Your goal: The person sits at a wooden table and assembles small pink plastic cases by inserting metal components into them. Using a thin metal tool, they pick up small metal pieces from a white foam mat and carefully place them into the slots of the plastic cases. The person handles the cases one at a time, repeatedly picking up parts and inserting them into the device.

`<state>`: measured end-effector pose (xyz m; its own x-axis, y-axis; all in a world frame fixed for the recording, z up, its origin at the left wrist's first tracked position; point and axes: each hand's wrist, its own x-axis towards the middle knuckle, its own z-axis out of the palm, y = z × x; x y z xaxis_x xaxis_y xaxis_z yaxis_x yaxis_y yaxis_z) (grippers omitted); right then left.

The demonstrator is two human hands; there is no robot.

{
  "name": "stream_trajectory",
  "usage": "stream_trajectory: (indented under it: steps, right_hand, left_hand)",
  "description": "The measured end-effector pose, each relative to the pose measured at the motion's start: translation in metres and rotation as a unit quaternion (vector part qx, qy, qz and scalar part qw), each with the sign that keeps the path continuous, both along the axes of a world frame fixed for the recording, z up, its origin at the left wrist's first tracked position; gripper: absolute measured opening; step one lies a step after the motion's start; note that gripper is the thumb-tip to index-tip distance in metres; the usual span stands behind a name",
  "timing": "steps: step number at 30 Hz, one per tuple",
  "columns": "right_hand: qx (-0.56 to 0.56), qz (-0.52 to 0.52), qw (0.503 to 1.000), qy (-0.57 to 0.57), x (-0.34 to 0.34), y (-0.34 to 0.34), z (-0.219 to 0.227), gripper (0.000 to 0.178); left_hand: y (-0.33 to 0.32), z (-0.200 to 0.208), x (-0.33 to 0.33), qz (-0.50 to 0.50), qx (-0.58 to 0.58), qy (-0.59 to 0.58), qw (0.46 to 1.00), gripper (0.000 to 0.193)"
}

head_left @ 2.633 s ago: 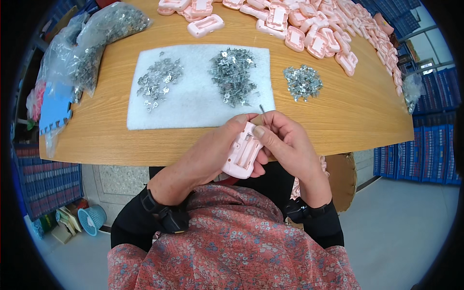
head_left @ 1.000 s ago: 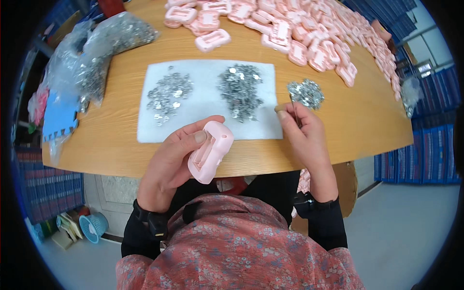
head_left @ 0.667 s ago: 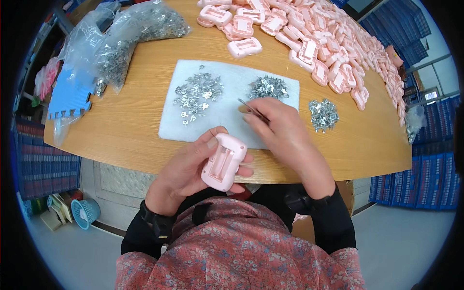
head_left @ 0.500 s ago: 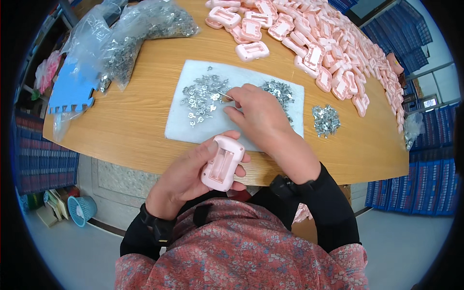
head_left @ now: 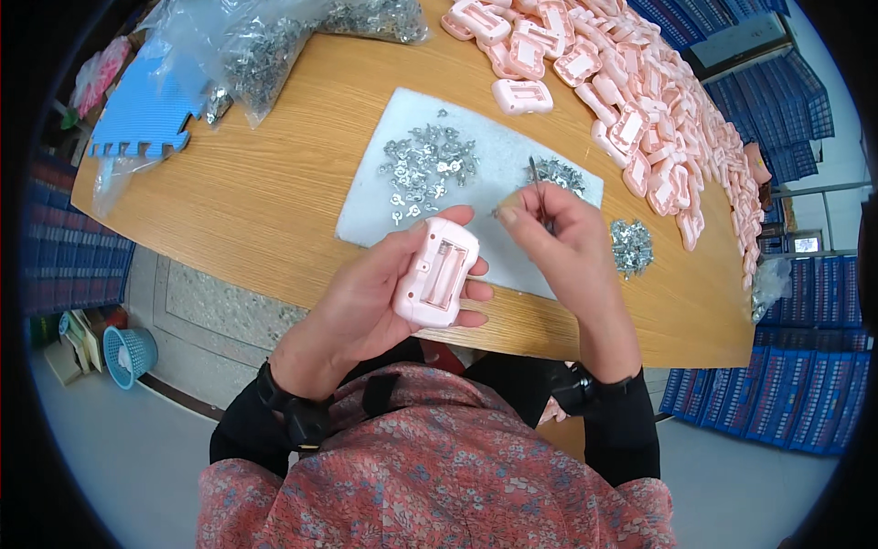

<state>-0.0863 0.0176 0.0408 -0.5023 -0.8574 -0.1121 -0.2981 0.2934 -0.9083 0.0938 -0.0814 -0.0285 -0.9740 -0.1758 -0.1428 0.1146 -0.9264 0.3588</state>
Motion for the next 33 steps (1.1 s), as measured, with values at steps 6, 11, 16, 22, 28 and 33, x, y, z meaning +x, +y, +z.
stream_trajectory:
  steps: [6,11,16,22,28,33]
  right_hand:
    - [-0.022,0.041,0.996,0.078,0.014,0.022,-0.004,0.013]
    - [-0.049,0.055,0.954,0.29,0.022,0.028,-0.011,0.01]
    - [-0.079,0.051,0.937,0.336,0.029,0.037,-0.011,0.014]
    - [-0.06,-0.035,0.993,0.094,0.015,0.045,-0.023,0.021]
    - [-0.021,-0.018,0.988,-0.15,0.016,0.047,-0.018,0.021]
    - [-0.001,-0.009,0.957,-0.289,0.008,0.05,-0.017,0.015]
  left_hand:
    - [0.007,0.011,-0.011,-0.013,-0.01,-0.022,1.0,0.054]
    - [0.014,0.019,-0.015,-0.009,-0.039,-0.082,0.996,0.05]
    - [0.017,0.017,-0.018,0.001,-0.061,-0.094,0.994,0.05]
    - [0.018,0.021,-0.019,-0.021,-0.055,-0.088,0.994,0.052]
    - [0.022,0.022,-0.021,-0.028,-0.098,-0.078,0.992,0.053]
    - [0.021,0.024,-0.015,-0.017,-0.293,-0.169,0.941,0.044]
